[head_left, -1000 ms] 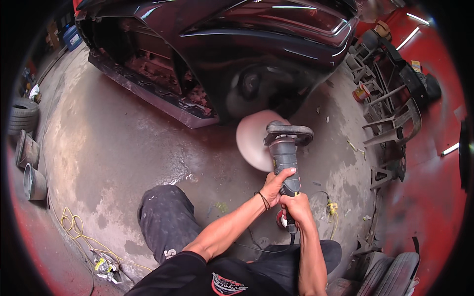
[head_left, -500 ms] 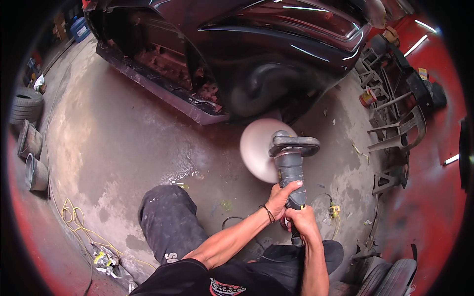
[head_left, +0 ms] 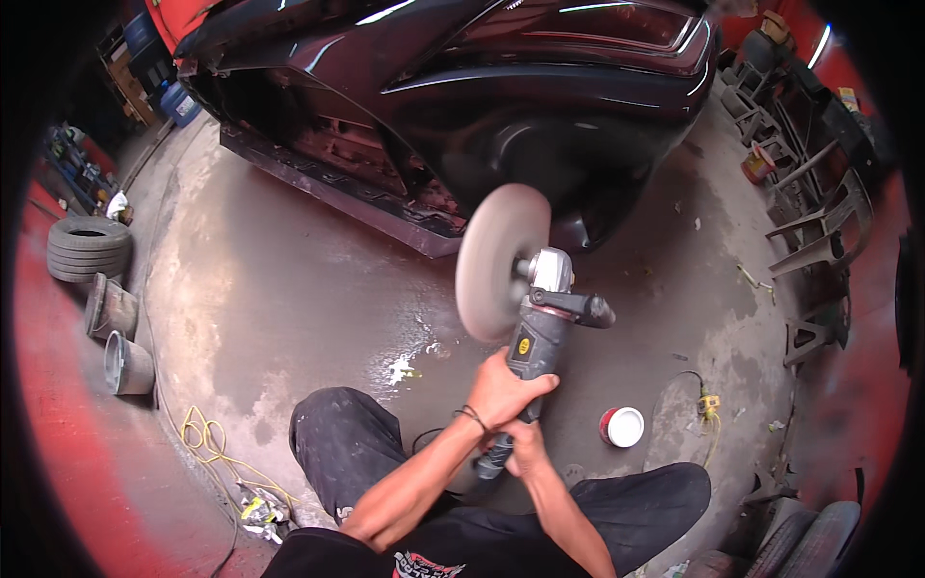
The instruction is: The person applies a substance to a black car bumper by hand and then buffs the surface using a power buffer.
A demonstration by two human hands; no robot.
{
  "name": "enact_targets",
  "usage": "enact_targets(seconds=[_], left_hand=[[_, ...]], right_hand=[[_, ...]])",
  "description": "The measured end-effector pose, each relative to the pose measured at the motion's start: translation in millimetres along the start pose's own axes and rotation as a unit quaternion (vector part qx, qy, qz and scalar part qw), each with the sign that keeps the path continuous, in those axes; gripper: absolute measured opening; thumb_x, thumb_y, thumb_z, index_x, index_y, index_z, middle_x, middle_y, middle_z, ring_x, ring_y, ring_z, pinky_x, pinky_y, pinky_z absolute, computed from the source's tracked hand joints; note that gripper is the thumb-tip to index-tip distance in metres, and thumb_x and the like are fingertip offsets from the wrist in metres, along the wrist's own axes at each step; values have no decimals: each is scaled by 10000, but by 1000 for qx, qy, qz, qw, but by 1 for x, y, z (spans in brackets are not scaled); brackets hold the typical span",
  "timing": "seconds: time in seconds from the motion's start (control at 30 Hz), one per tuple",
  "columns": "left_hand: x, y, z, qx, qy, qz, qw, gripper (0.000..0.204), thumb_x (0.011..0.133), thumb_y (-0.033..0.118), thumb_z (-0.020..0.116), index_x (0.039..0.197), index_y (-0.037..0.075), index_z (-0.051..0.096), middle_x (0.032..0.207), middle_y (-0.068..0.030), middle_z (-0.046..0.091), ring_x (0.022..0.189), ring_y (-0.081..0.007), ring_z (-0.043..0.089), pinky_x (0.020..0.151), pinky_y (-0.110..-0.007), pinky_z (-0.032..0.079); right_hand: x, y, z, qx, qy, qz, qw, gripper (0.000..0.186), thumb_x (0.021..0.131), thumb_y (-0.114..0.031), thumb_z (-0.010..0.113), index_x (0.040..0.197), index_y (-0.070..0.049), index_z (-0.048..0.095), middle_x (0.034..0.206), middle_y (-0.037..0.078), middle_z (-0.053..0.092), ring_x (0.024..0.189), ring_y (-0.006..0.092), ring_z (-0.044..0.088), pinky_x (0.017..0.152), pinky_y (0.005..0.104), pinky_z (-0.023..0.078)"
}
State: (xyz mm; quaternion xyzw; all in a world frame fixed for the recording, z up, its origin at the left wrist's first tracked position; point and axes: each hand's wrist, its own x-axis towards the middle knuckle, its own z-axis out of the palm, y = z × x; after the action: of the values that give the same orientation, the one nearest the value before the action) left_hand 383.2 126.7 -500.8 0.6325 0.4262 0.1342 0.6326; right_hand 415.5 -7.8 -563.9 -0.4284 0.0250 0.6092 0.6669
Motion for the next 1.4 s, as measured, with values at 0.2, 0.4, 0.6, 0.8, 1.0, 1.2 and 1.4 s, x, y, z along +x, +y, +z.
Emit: enact_targets(seconds=[0.2, 0.4, 0.6, 0.8, 1.0, 1.2, 1.4], left_hand=[[5, 47, -104, 219, -6, 66, 973, 780, 687, 468, 922, 1227, -61, 730, 1059, -249, 819, 999, -355, 825, 936, -455, 643], [-15, 65, -199, 300, 35, 108, 947, 736, 671, 348, 963, 1226, -73, 724, 1051, -205, 814, 961, -268, 795, 925, -423, 632], [-31, 72, -210, 231, 60, 109, 965, 723, 655, 225, 973, 1266, -59, 708, 1074, -112, 804, 990, -173, 747, 930, -366, 613], [-25, 51, -202, 313, 76, 96, 942, 723, 646, 239, 964, 1255, -60, 715, 1063, -133, 818, 963, -192, 765, 916, -383, 622], [-9, 47, -168, 420, 49, 32, 906, 730, 635, 336, 964, 1202, -62, 734, 988, -201, 819, 903, -279, 806, 877, -440, 635], [21, 52, -133, 485, 29, 38, 873, 794, 649, 417, 944, 1256, -52, 738, 1001, -278, 813, 963, -425, 823, 909, -494, 647], [49, 69, -86, 563, 11, 75, 823, 682, 672, 386, 886, 1173, -49, 730, 885, -283, 787, 901, -473, 797, 863, -523, 647]], right_hand=[[86, 93, 75, 109, -184, -31, 976, 699, 906, -417, 888, 1452, -76, 615, 1320, 22, 688, 1239, 205, 684, 1033, 385, 579], [121, 154, 205, 78, -187, -178, 963, 740, 966, -424, 882, 1501, -28, 561, 1417, 56, 636, 1300, 163, 616, 1096, 366, 541], [132, 158, 247, 74, -237, -265, 932, 721, 910, -281, 952, 1491, -39, 601, 1410, 86, 681, 1319, 217, 639, 1145, 408, 532], [127, 175, 238, 132, -240, -169, 947, 708, 930, -199, 913, 1528, -44, 566, 1491, 94, 634, 1395, 224, 600, 1176, 414, 512], [124, 182, 213, 228, -230, -27, 946, 768, 959, -192, 879, 1601, -81, 474, 1503, 66, 601, 1395, 188, 596, 1164, 403, 518], [144, 175, 189, 353, -242, -22, 904, 777, 1083, -532, 738, 1664, -163, 377, 1608, 18, 520, 1504, 175, 519, 1252, 429, 459], [161, 124, 155, 425, -308, -60, 849, 639, 1085, -518, 739, 1574, -183, 500, 1496, -21, 608, 1418, 179, 593, 1199, 438, 507]])
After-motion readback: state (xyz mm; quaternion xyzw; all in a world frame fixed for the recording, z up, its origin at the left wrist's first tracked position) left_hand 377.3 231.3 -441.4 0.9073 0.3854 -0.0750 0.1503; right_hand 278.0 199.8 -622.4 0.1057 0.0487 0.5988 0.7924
